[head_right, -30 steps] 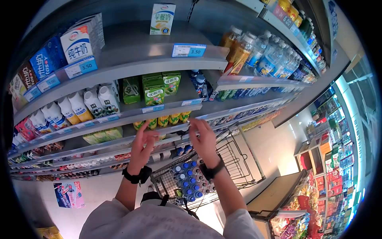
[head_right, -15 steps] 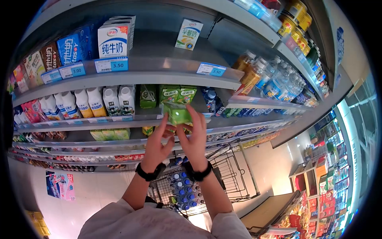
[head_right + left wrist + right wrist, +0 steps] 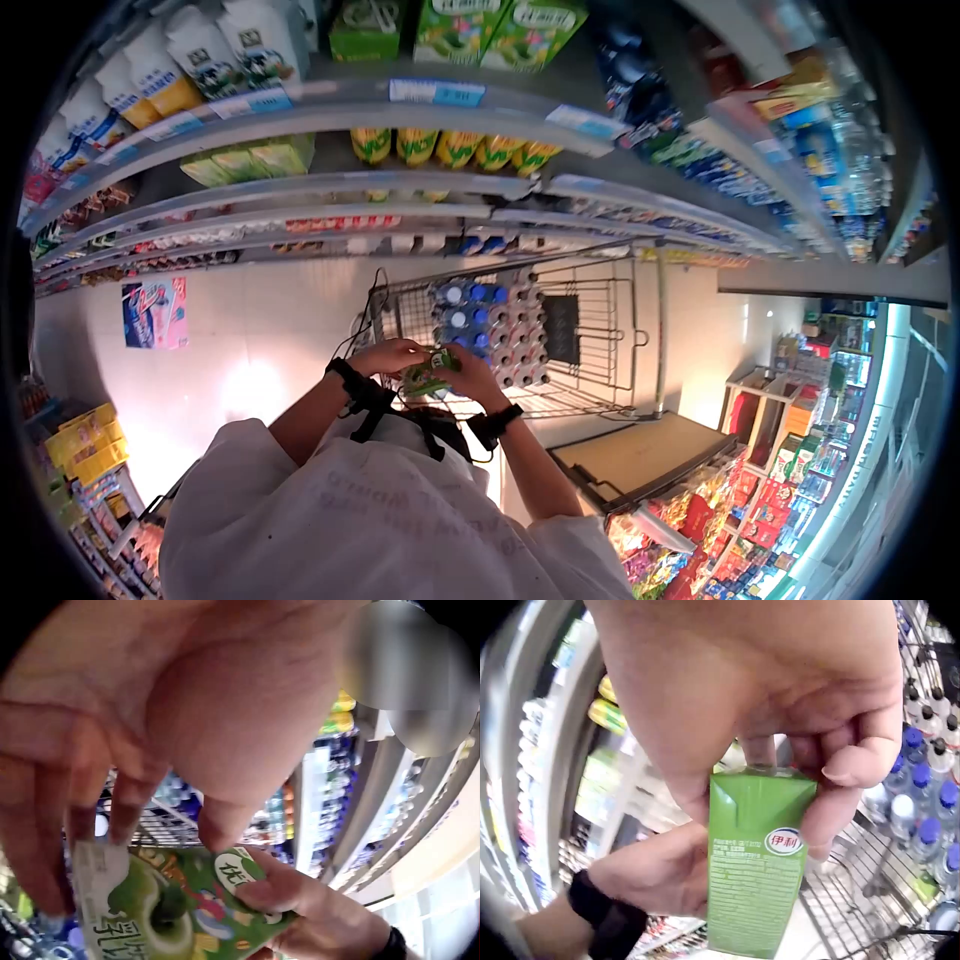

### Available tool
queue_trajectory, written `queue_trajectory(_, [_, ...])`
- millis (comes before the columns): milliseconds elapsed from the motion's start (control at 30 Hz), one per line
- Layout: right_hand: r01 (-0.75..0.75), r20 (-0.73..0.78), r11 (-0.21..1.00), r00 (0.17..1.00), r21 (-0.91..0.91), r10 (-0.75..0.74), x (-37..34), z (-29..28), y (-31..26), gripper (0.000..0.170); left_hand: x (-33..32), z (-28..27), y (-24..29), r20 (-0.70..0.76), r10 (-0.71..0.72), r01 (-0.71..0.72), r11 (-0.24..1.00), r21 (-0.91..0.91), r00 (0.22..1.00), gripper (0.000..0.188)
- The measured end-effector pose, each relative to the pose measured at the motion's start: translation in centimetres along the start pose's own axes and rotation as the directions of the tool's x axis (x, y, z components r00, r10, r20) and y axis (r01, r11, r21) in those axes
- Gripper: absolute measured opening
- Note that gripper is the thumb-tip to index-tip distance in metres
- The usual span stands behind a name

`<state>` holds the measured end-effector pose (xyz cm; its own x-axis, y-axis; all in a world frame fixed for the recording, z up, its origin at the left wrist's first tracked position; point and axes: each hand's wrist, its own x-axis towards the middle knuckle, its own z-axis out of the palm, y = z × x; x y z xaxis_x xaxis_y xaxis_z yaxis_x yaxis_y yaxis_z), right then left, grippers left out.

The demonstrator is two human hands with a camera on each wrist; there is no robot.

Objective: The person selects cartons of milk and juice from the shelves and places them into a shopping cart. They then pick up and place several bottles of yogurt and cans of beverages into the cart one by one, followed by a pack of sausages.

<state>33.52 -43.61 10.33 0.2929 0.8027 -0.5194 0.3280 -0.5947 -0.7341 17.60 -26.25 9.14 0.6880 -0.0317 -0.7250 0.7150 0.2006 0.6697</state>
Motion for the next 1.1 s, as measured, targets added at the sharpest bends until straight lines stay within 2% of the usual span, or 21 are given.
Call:
queue_trajectory(33, [0.004,0.011,0.994,1.0,-0.113,-0.003,1.0,1.4,2.5,0.057,2.1,0.4,-3.6,0.003,-0.034,0.034,0.999,-0.007,0.999,0.041])
queue_trajectory(67, [0.005,-0.026,0.966,1.0,-0.257,-0.012,1.6,2.4,3.6,0.058,4.4,0.5,-8.0,-0.125,0.321,-0.243,0.874,0.422,0.939,0.033])
queue_trajectory(100, [0.001,-0.064,0.919,0.998,-0.394,-0.029,2.6,3.4,4.5,0.06,5.4,0.4,-11.0,-0.063,0.652,-0.367,0.501,0.784,0.756,0.025])
queue_trajectory(133, [-0.036,-0.079,0.956,0.997,-0.291,0.013,3.8,4.1,4.8,0.061,1.2,1.6,-6.9,-0.347,0.282,-0.208,0.949,0.235,0.894,0.017])
queue_trajectory(167, [-0.109,-0.089,0.941,0.992,-0.319,0.084,4.9,4.8,5.1,0.057,3.0,2.0,-10.7,-0.353,0.303,-0.263,0.952,0.158,0.885,0.022])
queue_trajectory(233, [-0.111,-0.146,0.893,0.988,-0.437,0.052,7.6,6.9,5.6,0.05,5.1,3.2,-14.0,-0.386,0.032,-0.033,0.999,0.003,0.922,0.031])
queue_trajectory(300, [-0.031,-0.067,0.865,0.998,-0.501,-0.003,11.4,9.1,7.8,0.045,6.4,4.0,-17.3,-0.398,0.246,-0.226,0.969,0.097,0.884,0.034])
queue_trajectory(367, [0.041,-0.103,0.797,0.986,-0.603,-0.129,14.4,11.9,11.2,0.031,5.7,4.1,-16.0,-0.392,0.176,-0.19,0.982,0.005,0.903,0.031])
queue_trajectory(467, [-0.066,-0.155,0.782,0.987,-0.62,-0.04,17.8,15.8,16.7,0.019,5.5,4.1,-17.4,-0.443,0.224,-0.22,0.974,0.061,0.868,0.028])
queue_trajectory(500, [-0.069,-0.179,0.715,0.981,-0.696,-0.079,18.6,16.6,18.0,0.014,5.2,4.3,-17.4,-0.432,0.097,-0.164,0.979,-0.119,0.896,0.026])
queue_trajectory(567, [-0.076,-0.203,0.648,0.971,-0.758,-0.123,19.5,18.8,20.9,0.01,3.1,3.7,-15.5,-0.452,0.016,-0.072,0.992,-0.107,0.892,0.023])
queue_trajectory(600, [-0.167,-0.214,0.611,0.977,-0.773,-0.004,19.9,19.1,21.1,0.01,2.6,3.7,-16.6,-0.445,0.085,-0.186,0.964,-0.189,0.892,0.022])
queue_trajectory(733, [-0.383,-0.26,0.562,0.922,-0.733,0.288,20.2,20.0,21.3,0.016,0.0,1.5,-15.8,-0.384,-0.007,-0.065,0.983,-0.173,0.923,0.021])
queue_trajectory(767, [-0.389,-0.27,0.564,0.92,-0.728,0.286,19.8,19.8,21.1,0.016,-0.5,0.9,-15.5,-0.383,-0.034,-0.054,0.975,-0.217,0.923,0.021])
queue_trajectory(833, [-0.299,-0.28,0.746,0.947,-0.595,0.156,17.8,19.2,20.5,0.023,-1.2,-0.5,-15.0,-0.389,-0.036,-0.068,0.966,-0.251,0.921,0.022])
queue_trajectory(867, [-0.206,-0.259,0.703,0.965,-0.681,0.032,16.0,18.9,19.9,0.033,-0.9,-1.4,-15.3,-0.396,0.04,-0.14,0.964,-0.226,0.917,0.022])
queue_trajectory(900, [-0.136,0.01,0.779,0.984,-0.611,0.179,13.9,16.1,16.7,0.039,-0.9,-2.1,-14.9,-0.403,0.121,-0.215,0.956,-0.197,0.907,0.023])
queue_trajectory(933, [-0.115,-0.046,0.833,0.993,-0.541,0.107,11.2,14.8,15.0,0.039,-1.1,-2.7,-13.1,-0.422,0.135,-0.246,0.944,-0.22,0.897,0.023])
queue_trajectory(1033, [-0.298,0.057,0.828,0.929,-0.476,0.367,4.5,11.8,13.2,0.035,-2.1,-5.0,-6.7,-0.402,0.134,-0.215,0.962,-0.165,0.906,0.023])
queue_trajectory(1067, [-0.146,-0.061,0.929,0.989,-0.339,0.133,-0.2,9.8,12.3,0.04,-2.2,-5.7,-5.4,-0.394,0.171,-0.255,0.951,-0.172,0.903,0.022])
queue_trajectory(1100, [-0.239,-0.107,0.906,0.971,-0.349,0.214,-2.9,9.5,13.9,0.037,-1.9,-6.4,-3.9,-0.39,0.215,-0.294,0.943,-0.157,0.895,0.022])
